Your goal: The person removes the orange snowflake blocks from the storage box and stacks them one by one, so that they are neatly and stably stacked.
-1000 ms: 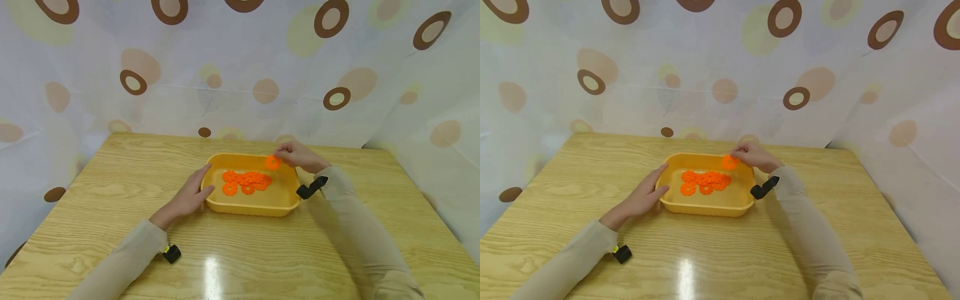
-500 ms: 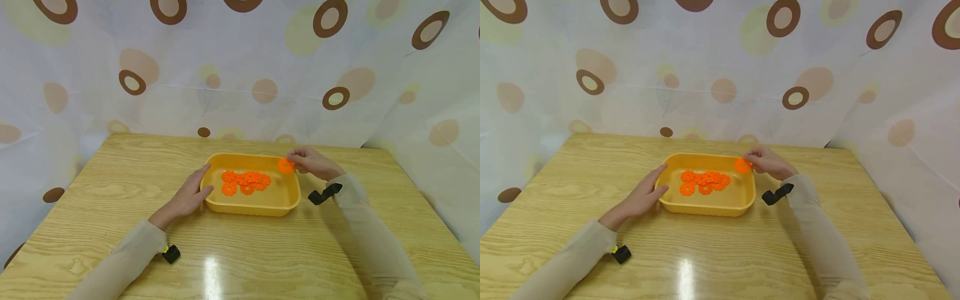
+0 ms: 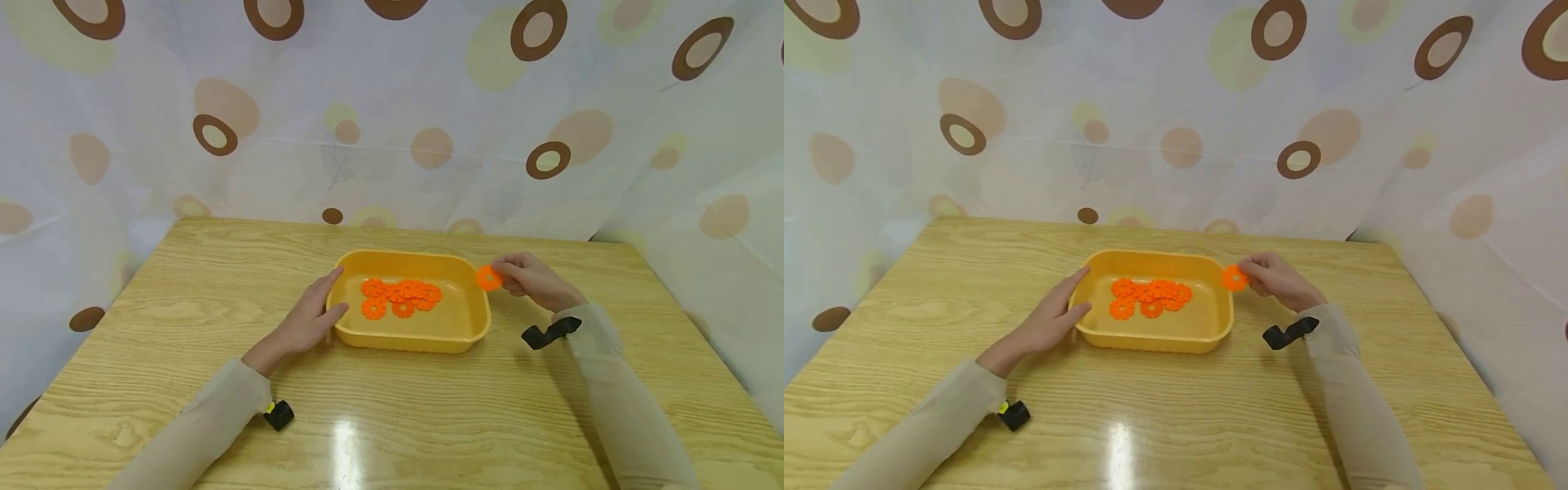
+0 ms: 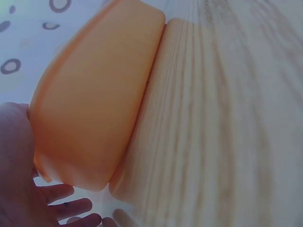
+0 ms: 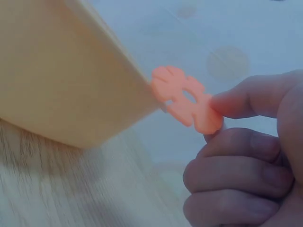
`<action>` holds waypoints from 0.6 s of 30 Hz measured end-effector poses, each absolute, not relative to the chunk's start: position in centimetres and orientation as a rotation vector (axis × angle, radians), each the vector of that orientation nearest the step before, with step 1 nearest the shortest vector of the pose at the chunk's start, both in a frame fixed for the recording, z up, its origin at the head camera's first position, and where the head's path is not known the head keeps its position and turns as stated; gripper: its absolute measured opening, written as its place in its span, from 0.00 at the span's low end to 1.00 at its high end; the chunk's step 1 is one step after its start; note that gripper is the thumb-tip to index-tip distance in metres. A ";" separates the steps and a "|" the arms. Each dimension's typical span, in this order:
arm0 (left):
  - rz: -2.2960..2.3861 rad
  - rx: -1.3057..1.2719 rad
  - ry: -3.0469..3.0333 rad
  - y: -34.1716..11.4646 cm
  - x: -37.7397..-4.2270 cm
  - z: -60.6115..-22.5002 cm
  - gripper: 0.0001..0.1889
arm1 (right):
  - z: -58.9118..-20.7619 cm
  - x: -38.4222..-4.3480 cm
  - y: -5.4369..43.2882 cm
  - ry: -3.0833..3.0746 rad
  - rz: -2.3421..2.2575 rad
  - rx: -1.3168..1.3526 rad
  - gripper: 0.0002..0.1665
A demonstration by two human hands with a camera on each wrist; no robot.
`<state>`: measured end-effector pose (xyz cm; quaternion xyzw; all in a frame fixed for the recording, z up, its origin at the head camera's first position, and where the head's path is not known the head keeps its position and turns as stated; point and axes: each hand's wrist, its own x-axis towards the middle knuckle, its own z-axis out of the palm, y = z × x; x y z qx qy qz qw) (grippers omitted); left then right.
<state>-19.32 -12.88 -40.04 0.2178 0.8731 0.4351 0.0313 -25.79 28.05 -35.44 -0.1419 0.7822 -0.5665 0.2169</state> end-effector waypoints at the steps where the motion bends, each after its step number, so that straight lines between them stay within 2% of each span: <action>1: 1.340 0.670 2.688 -12.9 -19.3 -40.0 0.35 | -35.5 -25.7 28.3 2.169 -1.574 -0.390 0.16; 10: 1.342 0.684 2.695 -12.9 -19.4 -40.1 0.35 | -36.4 -24.7 30.3 2.253 -1.448 -0.431 0.20; 18: 1.339 0.681 2.681 -13.0 -19.3 -40.2 0.34 | -38.0 -24.6 31.5 2.305 -1.253 -0.321 0.23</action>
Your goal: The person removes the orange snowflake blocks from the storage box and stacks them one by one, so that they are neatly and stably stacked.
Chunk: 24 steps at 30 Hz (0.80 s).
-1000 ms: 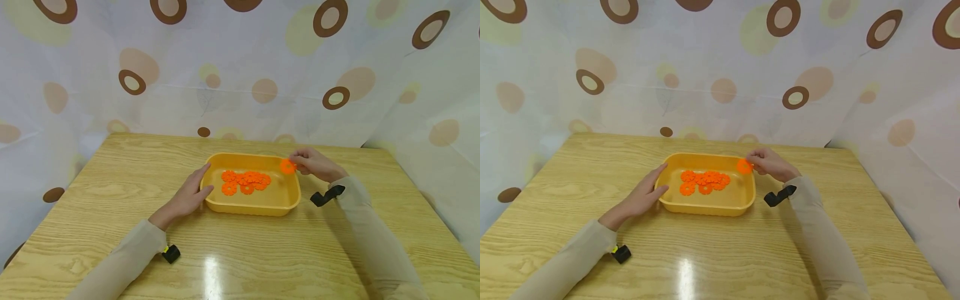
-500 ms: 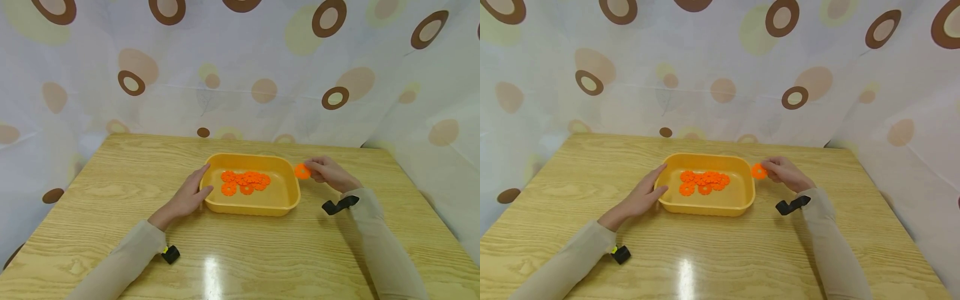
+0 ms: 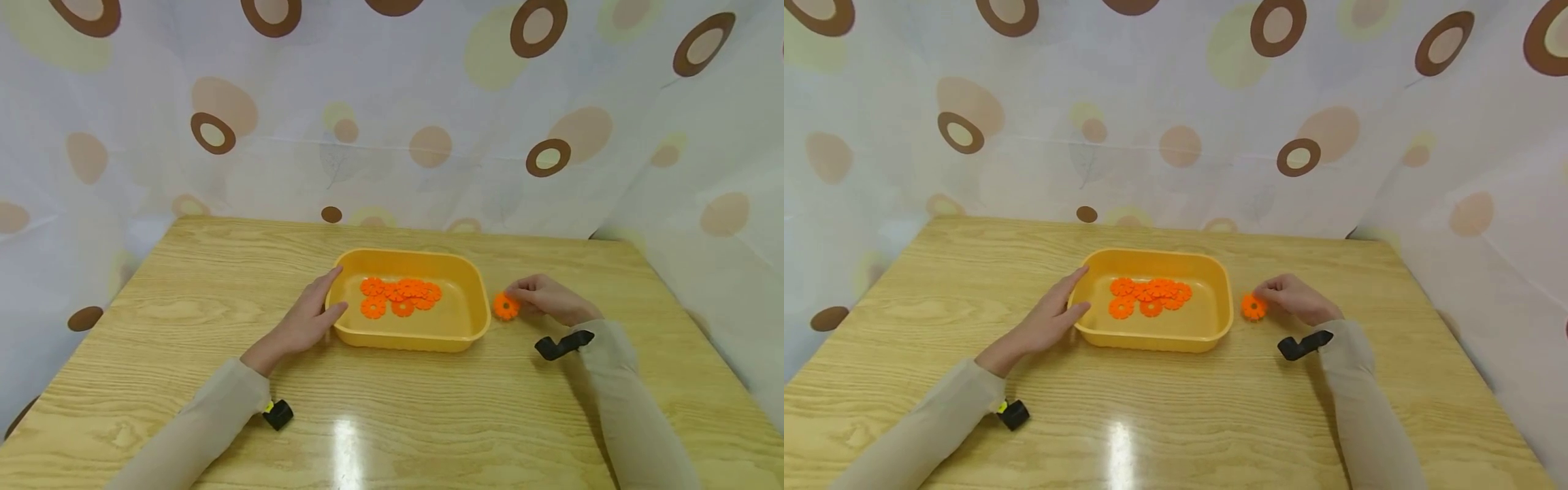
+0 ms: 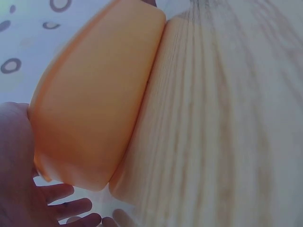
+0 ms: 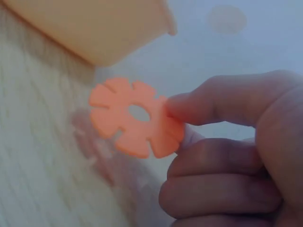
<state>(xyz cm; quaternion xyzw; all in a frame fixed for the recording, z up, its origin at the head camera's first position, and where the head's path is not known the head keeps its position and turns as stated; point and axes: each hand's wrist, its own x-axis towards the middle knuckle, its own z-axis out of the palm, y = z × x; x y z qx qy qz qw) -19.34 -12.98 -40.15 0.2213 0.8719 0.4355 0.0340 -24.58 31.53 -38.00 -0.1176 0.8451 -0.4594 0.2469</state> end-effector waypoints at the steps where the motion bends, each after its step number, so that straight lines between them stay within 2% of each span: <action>1: 1.342 0.681 2.681 -13.0 -19.3 -40.1 0.34 | -38.1 -24.6 31.6 2.316 -1.228 -0.310 0.23; 24: 1.349 0.699 2.699 -12.8 -19.3 -40.3 0.34 | -38.8 -24.6 31.5 2.475 -1.104 -0.307 0.24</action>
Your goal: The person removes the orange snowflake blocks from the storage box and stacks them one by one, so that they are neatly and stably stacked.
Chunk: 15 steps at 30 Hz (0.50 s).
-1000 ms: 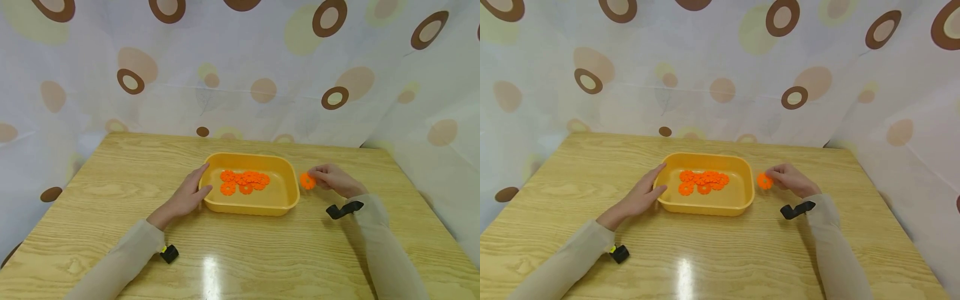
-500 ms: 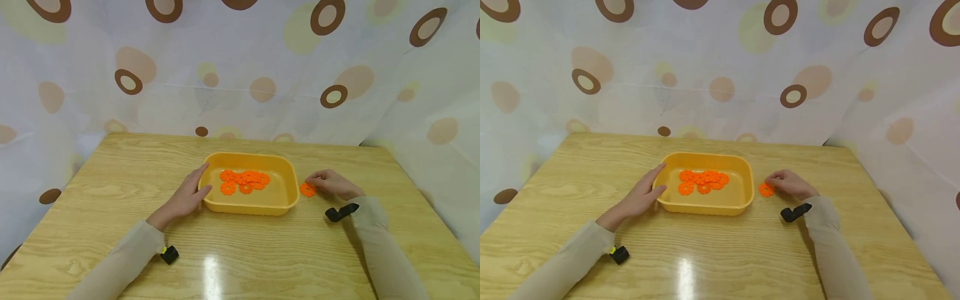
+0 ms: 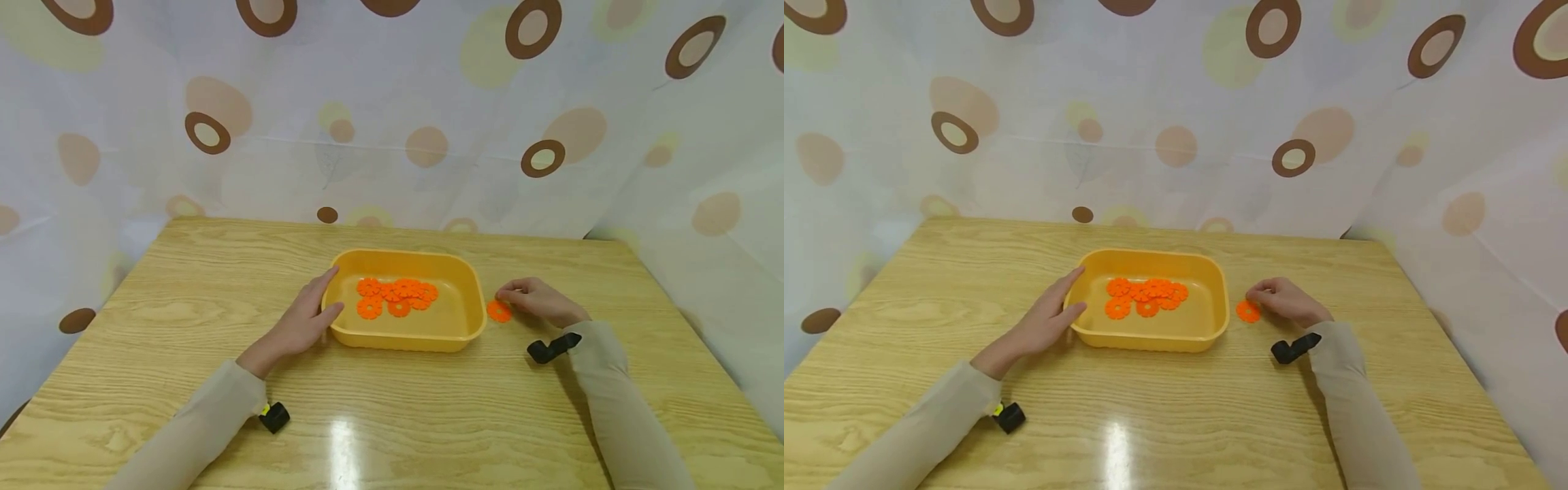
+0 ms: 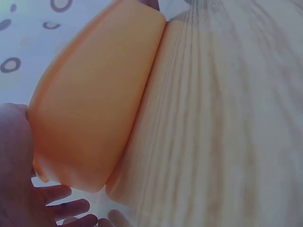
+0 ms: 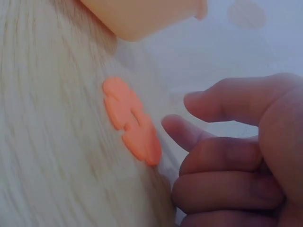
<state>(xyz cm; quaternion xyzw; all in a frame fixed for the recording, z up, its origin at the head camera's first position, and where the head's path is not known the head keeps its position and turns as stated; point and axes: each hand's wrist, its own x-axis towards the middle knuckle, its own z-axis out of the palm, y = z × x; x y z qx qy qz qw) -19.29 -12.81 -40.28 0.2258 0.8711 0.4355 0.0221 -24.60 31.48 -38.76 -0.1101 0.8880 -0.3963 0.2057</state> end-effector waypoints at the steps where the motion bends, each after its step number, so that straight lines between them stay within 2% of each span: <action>1: 1.353 0.700 2.698 -12.8 -19.3 -40.3 0.34 | -38.7 -24.6 31.4 2.475 -1.110 -0.310 0.24; 15: 1.371 0.680 2.707 -12.8 -19.3 -40.4 0.34 | -37.7 -25.2 29.4 2.529 -1.201 -0.319 0.26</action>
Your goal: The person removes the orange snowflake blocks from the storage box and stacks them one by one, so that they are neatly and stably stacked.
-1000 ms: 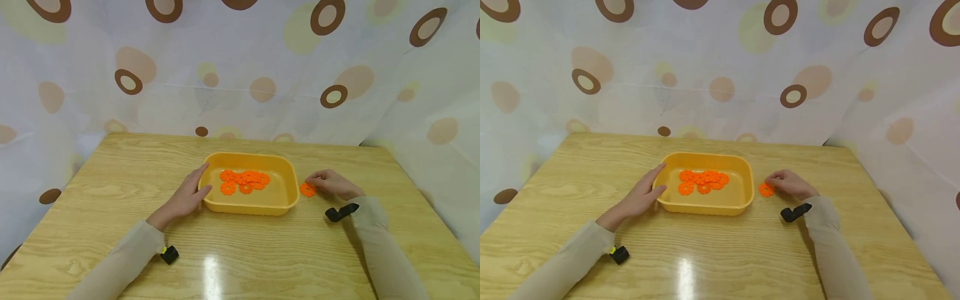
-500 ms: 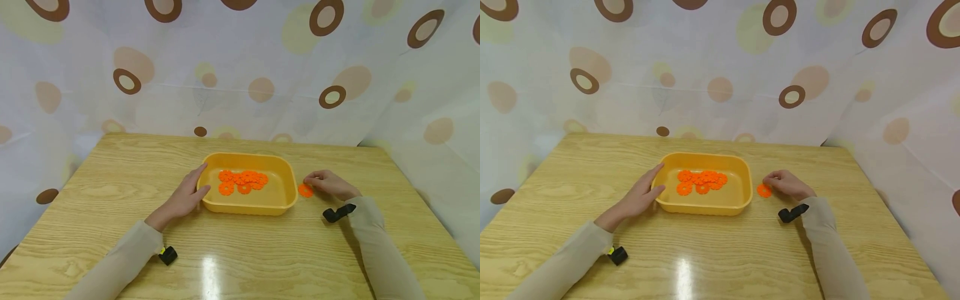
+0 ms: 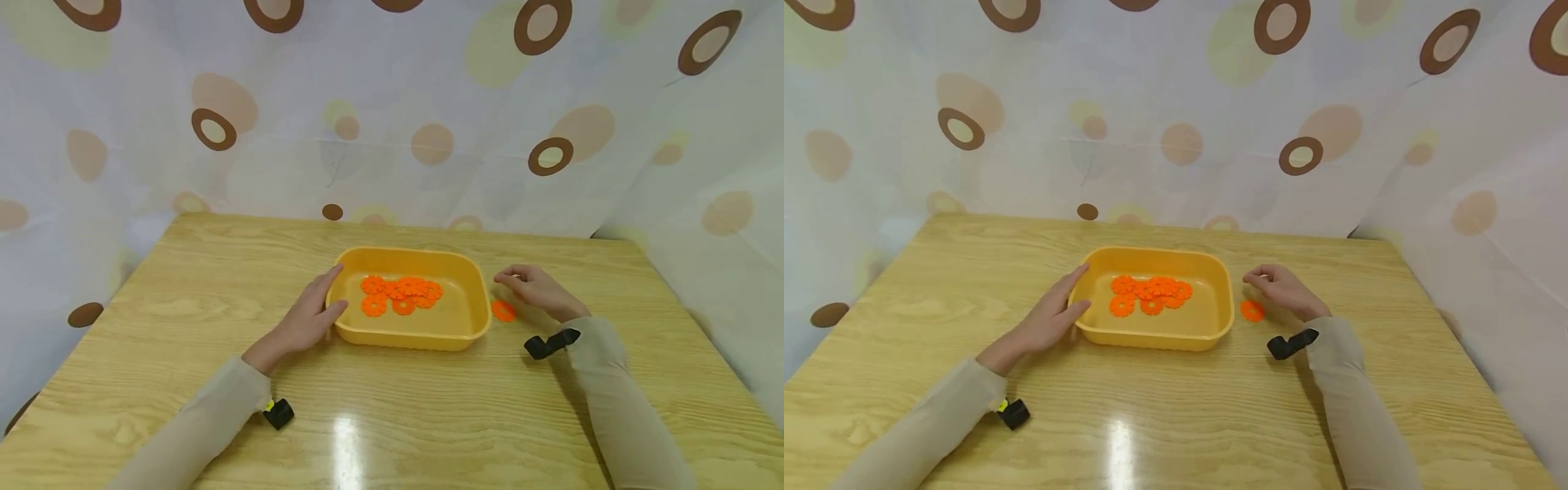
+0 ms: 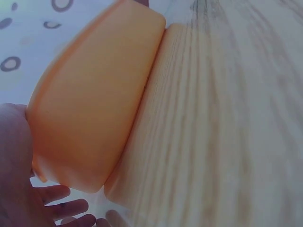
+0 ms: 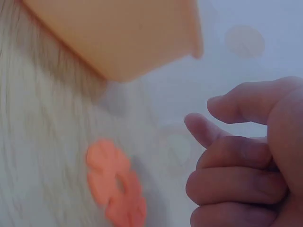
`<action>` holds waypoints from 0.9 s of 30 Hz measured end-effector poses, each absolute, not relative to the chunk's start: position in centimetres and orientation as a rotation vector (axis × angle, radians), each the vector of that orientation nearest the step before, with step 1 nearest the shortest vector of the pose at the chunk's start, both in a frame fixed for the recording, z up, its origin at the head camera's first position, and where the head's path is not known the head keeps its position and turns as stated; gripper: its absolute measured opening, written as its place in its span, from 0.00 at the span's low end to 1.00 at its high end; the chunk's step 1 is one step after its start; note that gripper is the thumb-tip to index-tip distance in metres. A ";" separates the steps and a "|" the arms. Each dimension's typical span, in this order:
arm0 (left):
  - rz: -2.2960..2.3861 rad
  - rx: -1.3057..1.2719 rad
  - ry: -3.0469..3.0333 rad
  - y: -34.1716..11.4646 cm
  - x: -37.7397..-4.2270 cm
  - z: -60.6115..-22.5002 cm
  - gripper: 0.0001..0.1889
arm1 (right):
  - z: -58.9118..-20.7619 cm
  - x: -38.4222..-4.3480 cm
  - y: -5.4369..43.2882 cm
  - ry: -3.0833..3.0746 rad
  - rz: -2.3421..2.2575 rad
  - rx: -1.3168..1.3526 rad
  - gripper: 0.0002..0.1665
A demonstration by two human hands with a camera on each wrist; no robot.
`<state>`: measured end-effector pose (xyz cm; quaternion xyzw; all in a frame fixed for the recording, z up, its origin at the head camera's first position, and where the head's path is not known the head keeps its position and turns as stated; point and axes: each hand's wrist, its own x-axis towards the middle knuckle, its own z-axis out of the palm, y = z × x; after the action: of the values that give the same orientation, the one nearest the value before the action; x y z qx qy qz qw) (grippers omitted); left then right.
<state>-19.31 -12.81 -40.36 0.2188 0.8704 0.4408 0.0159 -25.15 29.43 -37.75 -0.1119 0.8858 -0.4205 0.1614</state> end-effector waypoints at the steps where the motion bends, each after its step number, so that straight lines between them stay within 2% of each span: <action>1: 1.373 0.681 2.709 -12.8 -19.3 -40.3 0.34 | -37.5 -25.1 29.2 2.540 -1.194 -0.321 0.26; 16: 1.389 0.695 2.691 -13.0 -19.4 -40.2 0.34 | -34.0 -24.0 24.9 2.660 -1.222 -0.456 0.22; 27: 1.387 0.685 2.688 -12.9 -19.2 -40.1 0.34 | -31.0 -23.3 19.6 2.637 -1.069 -0.698 0.17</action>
<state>-19.21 -12.91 -40.06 0.2208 0.8666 0.4470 0.0203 -23.31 19.57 -31.01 -0.2369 0.8951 -0.3627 0.1056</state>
